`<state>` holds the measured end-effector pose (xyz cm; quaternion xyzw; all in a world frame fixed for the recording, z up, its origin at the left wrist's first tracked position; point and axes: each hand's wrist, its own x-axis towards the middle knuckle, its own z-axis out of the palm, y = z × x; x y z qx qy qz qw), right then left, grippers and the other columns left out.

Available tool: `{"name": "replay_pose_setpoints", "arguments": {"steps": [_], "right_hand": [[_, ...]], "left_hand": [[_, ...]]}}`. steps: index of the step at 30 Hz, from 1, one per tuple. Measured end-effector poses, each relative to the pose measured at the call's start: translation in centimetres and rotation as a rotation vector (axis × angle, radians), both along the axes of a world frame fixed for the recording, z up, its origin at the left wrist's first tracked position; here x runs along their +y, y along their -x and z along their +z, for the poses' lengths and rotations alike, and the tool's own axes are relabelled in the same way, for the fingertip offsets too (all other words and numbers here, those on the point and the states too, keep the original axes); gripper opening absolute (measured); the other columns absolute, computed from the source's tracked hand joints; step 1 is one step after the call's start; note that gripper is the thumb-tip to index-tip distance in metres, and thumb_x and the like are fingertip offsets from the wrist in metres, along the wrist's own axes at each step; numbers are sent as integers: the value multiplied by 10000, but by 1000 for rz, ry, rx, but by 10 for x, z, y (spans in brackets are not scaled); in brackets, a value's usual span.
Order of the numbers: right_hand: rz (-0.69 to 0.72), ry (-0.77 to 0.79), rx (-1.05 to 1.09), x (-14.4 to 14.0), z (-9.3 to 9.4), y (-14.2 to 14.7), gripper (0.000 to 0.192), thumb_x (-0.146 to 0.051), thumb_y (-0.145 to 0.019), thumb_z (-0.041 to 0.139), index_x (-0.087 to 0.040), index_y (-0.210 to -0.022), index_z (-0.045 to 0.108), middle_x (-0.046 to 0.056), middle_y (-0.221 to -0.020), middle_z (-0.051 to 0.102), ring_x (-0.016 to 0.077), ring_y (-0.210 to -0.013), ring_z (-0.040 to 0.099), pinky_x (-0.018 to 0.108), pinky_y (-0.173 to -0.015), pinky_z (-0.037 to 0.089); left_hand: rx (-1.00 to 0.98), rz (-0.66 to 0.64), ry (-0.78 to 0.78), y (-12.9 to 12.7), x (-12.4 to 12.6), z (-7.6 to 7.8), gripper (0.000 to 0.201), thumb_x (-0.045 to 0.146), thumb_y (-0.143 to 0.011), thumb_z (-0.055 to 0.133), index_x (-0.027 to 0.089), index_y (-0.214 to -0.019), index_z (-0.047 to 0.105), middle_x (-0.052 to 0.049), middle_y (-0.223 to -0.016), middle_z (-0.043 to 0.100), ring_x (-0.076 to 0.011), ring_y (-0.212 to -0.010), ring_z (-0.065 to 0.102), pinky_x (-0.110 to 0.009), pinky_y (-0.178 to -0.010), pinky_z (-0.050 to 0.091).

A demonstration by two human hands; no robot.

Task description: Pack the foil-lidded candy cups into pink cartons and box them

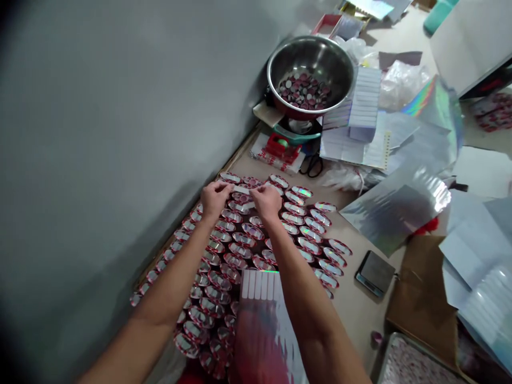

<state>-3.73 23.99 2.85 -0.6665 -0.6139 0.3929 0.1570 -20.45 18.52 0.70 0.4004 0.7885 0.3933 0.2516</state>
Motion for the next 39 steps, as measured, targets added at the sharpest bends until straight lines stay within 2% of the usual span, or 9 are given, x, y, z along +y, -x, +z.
{"name": "replay_pose_setpoints", "arguments": {"steps": [3,6,9,17,27,33,37,39], "right_hand": [[-27,9,-270,30,-5,10,213,-331,-806,673,-203,-808,844,69,-728,743,225,-758,689,285,-659,408],[-53,46,-322,44,-11,6,249,-323,-814,670,-211,-919,865,94,-830,784,258,-857,728,293,-701,445],[-73,75,-310,48,-20,1,268,-310,-805,684,-217,-974,870,103,-874,798,277,-909,746,300,-734,469],[-110,102,-298,52,-37,0,278,-323,-823,700,-244,-1029,870,94,-931,816,282,-981,763,286,-788,497],[-79,87,-294,54,-37,1,268,-341,-832,702,-236,-1011,871,110,-919,817,298,-983,771,286,-765,491],[-75,81,-307,57,-38,4,283,-341,-833,677,-228,-1015,862,106,-933,819,283,-975,770,285,-781,503],[-41,90,-335,62,-38,7,260,-352,-830,673,-219,-970,847,108,-929,816,279,-946,772,297,-772,509],[-29,96,-364,67,-38,6,265,-383,-816,707,-203,-966,831,131,-968,814,286,-968,767,307,-789,516]], "left_hand": [[120,-79,28,4,32,-15,144,334,-896,755,207,-899,822,-88,-990,762,-261,-974,679,-373,-959,494],[270,-78,56,-4,53,-29,141,349,-888,776,231,-938,836,-124,-1095,717,-318,-1122,635,-420,-1037,452],[323,-93,92,-10,64,-36,167,357,-888,779,227,-972,842,-149,-1149,679,-353,-1190,595,-450,-1062,424],[400,-114,121,-12,67,-42,206,398,-895,783,231,-990,856,-136,-1153,715,-359,-1178,596,-465,-1046,425],[436,-71,92,-16,66,-46,169,356,-888,753,240,-957,855,-129,-1105,723,-345,-1124,614,-454,-1006,446],[420,-22,88,-21,67,-46,153,319,-875,736,230,-940,843,-142,-1144,703,-354,-1167,600,-469,-1023,437],[394,-13,113,-23,67,-44,120,312,-870,729,225,-919,796,-146,-1159,683,-366,-1189,591,-493,-1043,430],[379,39,127,-22,70,-44,194,327,-832,780,206,-980,745,-163,-1193,666,-384,-1202,586,-505,-1043,436]]}}
